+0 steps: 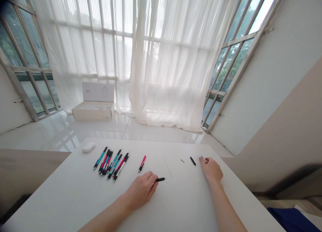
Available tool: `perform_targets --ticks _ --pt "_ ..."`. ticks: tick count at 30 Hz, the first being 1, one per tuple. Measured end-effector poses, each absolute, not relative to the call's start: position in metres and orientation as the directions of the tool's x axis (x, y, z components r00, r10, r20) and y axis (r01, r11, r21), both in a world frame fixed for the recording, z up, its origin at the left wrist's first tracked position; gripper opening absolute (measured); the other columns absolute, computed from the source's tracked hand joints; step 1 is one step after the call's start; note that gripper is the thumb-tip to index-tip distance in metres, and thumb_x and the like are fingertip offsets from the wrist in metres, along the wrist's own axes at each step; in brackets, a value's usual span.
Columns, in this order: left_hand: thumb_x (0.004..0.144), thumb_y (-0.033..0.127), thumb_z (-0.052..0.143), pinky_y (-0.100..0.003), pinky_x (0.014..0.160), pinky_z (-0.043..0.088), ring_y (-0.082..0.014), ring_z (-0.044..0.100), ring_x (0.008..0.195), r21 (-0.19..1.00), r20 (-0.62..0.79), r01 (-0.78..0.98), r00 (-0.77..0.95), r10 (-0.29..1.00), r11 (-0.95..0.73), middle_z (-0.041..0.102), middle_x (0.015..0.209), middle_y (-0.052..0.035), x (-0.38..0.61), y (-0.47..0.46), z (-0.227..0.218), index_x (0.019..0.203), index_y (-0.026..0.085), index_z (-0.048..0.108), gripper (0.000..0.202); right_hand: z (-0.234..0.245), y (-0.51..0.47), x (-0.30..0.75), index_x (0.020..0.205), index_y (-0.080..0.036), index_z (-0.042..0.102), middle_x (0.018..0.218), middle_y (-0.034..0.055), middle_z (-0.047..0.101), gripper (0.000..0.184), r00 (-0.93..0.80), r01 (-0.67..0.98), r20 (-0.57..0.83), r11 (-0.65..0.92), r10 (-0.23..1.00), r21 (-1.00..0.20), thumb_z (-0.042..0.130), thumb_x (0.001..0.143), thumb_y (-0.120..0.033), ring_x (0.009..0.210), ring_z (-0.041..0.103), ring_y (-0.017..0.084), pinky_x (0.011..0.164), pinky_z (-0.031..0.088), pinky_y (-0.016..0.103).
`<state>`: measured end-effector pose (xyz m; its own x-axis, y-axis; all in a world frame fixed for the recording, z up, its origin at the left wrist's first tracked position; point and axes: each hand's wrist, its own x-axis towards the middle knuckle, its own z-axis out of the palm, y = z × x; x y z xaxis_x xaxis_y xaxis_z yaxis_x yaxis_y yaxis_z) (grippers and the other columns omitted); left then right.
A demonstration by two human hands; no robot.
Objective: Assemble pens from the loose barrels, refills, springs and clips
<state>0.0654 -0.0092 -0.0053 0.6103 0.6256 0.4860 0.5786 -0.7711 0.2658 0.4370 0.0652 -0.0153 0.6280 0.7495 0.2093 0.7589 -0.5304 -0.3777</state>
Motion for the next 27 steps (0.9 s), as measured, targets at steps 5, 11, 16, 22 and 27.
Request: perform_targets --ticks 5,11,16,22,27 --pt "0.096 0.022 0.038 -0.024 0.048 0.041 -0.0142 0.056 0.058 0.251 0.466 0.608 0.606 0.645 -0.753 0.059 0.083 -0.0026 0.064 -0.010 -0.005 0.100 0.019 0.049 0.012 -0.016 0.053 0.436 0.099 -0.015 0.066 0.089 0.0122 0.071 0.056 0.720 0.655 0.286 -0.481 0.633 -0.583 0.046 0.078 -0.063 0.083 0.062 0.029 0.073 0.045 0.037" --pt "0.097 0.026 0.038 -0.024 0.050 0.041 -0.0149 0.059 0.061 0.230 0.424 0.624 0.626 0.654 -0.747 0.063 0.082 -0.0016 0.064 -0.011 -0.005 0.093 0.019 0.050 0.014 -0.018 0.039 0.425 0.083 -0.014 0.069 0.065 0.0079 0.065 0.053 0.679 0.683 0.496 -0.218 0.541 -0.697 0.042 0.082 -0.060 0.063 0.057 0.023 0.064 0.042 0.033" --pt "0.096 0.030 0.045 -0.025 0.046 0.038 -0.0161 0.059 0.056 0.172 0.378 0.688 0.615 0.692 -0.706 0.065 0.082 -0.0012 0.064 -0.013 -0.006 0.095 0.019 0.048 0.012 -0.002 0.032 0.387 0.074 -0.015 0.065 0.057 0.0029 0.058 0.048 0.558 0.654 0.481 -0.001 0.676 -0.757 0.044 0.083 -0.058 0.052 0.051 0.016 0.055 0.039 0.027" --pt "0.094 0.028 0.050 -0.024 0.046 0.036 -0.0154 0.060 0.054 0.193 0.388 0.712 0.577 0.719 -0.676 0.065 0.075 0.0010 0.064 -0.012 -0.007 0.096 0.019 0.047 0.010 0.025 0.018 0.314 0.074 -0.018 0.064 0.057 -0.0008 0.056 0.042 -0.060 0.585 0.254 0.240 0.965 -0.775 0.043 0.088 -0.051 0.048 0.041 0.011 0.047 0.032 0.023" --pt "0.093 0.025 0.050 -0.024 0.048 0.036 -0.0154 0.061 0.056 0.257 0.406 0.696 0.552 0.728 -0.671 0.064 0.073 0.0019 0.065 -0.011 -0.009 0.095 0.020 0.047 0.006 0.031 -0.002 0.268 0.067 -0.018 0.063 0.055 -0.0020 0.058 0.034 -0.388 0.567 0.066 0.295 0.919 -0.769 0.047 0.089 -0.038 0.049 0.041 0.009 0.048 0.031 0.022"
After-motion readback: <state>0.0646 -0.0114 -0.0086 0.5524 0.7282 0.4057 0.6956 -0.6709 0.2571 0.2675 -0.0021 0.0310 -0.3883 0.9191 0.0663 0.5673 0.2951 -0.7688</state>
